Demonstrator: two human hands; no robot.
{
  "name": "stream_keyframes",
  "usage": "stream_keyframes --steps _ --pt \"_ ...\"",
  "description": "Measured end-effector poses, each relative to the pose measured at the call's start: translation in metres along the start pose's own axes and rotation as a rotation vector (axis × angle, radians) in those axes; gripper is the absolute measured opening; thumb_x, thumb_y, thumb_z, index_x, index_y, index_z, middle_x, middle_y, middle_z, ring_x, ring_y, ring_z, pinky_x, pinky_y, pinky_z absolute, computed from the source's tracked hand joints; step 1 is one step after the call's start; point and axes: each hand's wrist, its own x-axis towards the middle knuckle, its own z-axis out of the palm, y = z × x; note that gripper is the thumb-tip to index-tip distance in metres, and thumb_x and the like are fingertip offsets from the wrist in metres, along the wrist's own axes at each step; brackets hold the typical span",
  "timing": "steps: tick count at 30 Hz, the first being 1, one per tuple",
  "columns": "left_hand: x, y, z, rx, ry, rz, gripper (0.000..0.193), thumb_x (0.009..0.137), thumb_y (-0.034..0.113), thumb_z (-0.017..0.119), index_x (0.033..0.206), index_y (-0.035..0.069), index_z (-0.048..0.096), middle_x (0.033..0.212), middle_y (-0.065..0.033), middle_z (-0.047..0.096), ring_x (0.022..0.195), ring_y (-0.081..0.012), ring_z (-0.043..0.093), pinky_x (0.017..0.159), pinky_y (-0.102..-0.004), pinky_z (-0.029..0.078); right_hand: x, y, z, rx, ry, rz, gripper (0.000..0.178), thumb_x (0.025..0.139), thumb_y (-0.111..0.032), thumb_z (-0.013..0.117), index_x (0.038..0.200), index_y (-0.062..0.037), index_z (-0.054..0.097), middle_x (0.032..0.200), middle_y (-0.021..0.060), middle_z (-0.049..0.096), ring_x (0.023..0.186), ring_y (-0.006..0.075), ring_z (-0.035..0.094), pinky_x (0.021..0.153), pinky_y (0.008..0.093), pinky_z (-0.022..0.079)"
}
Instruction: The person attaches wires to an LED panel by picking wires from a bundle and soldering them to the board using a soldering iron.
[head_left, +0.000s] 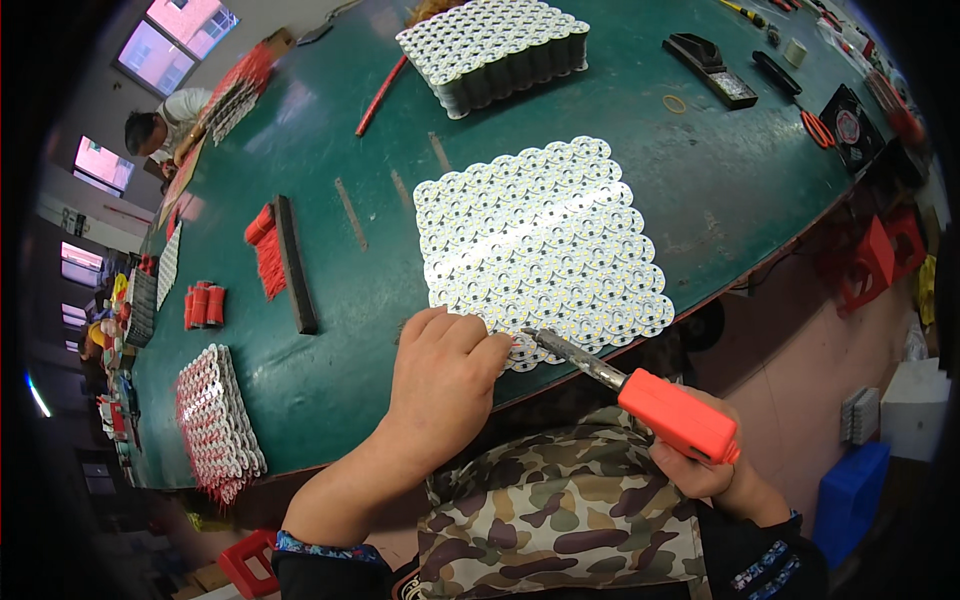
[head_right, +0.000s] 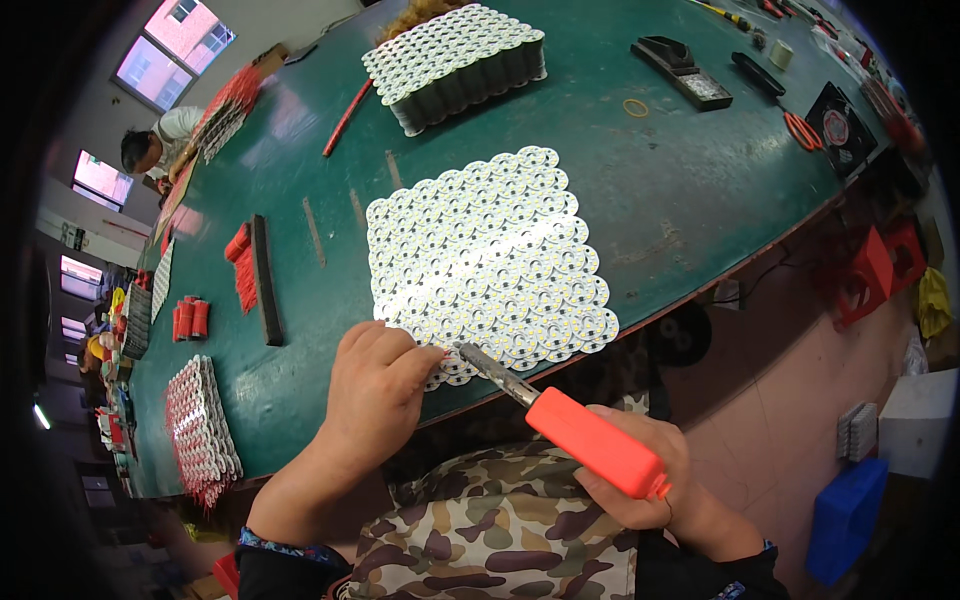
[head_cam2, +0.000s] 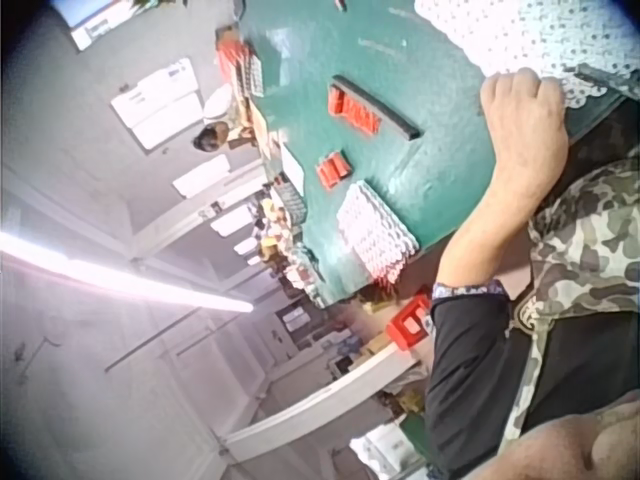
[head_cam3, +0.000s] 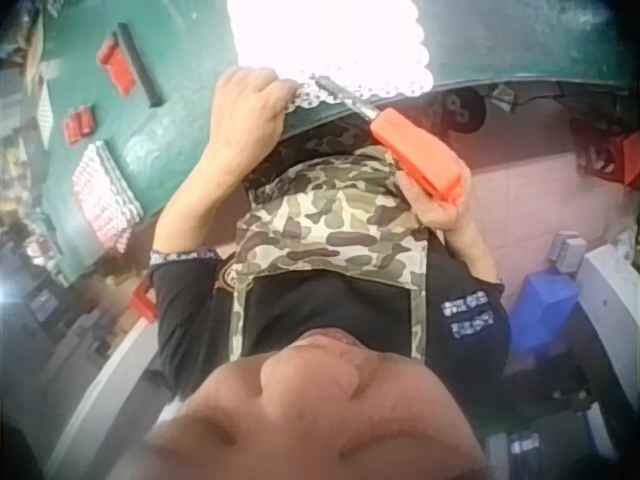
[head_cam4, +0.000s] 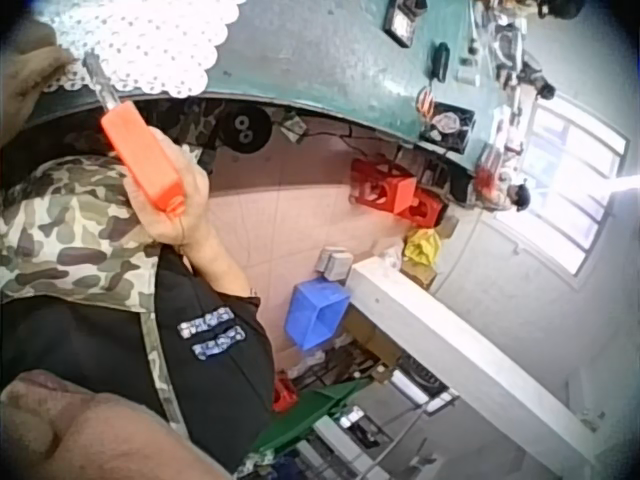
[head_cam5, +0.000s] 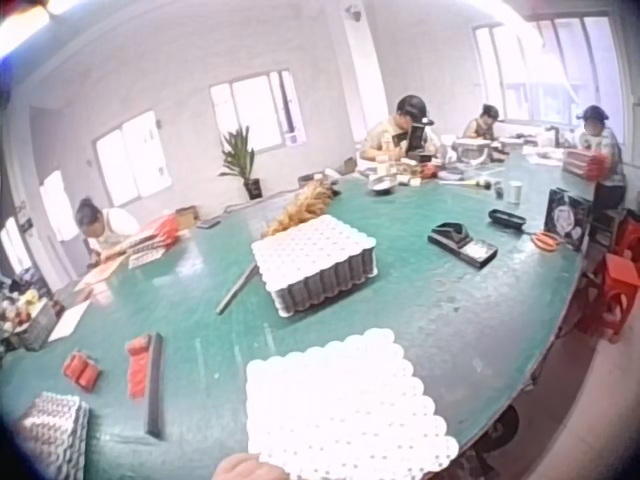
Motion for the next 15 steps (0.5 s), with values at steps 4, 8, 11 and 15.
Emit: stream_keyframes --steps 4,8,11,15 --pt "-0.003 -0.001 0.004 -0.018 0.070 0.010 0.015 0.078 0.002 0.072 0.092 0.008 0.071 0.079 -0.0061 0.059 0.080 -0.0303 0.059 0.078 -0.0443 0.046 0.002 -0.001 0.001 -0.031 0.013 -0.019 0.061 0.078 -0.002 0.079 0.134 0.0076 0.056 0.107 0.0203 0.075 0.082 0.0312 0.076 0.075 0.0381 0.060" --pt "-0.006 -0.003 0.007 -0.040 0.090 0.014 0.012 0.081 0.005 0.074 0.092 0.008 0.070 0.080 -0.0064 0.059 0.080 -0.0307 0.059 0.077 -0.0441 0.045 0.006 -0.007 0.000 -0.019 -0.002 0.015 0.059 0.077 -0.002 0.079 0.132 0.0077 0.057 0.101 0.0191 0.075 0.082 0.0307 0.076 0.074 0.0373 0.060" --pt "-0.005 -0.003 0.007 -0.059 0.104 0.021 0.012 0.082 0.004 0.074 0.092 0.007 0.070 0.080 -0.0064 0.059 0.079 -0.0308 0.059 0.076 -0.0440 0.045 0.010 -0.009 0.001 0.003 -0.017 0.046 0.058 0.077 -0.001 0.079 0.131 0.0079 0.058 0.098 0.0185 0.075 0.080 0.0303 0.076 0.072 0.0365 0.059" --pt "-0.005 -0.003 0.006 -0.052 0.097 0.021 0.011 0.081 0.004 0.074 0.092 0.007 0.071 0.079 -0.0065 0.059 0.079 -0.0308 0.059 0.076 -0.0442 0.045 0.010 -0.007 0.003 0.051 -0.028 0.086 0.059 0.077 0.000 0.079 0.132 0.0081 0.058 0.096 0.0176 0.075 0.077 0.0291 0.075 0.069 0.0352 0.058"
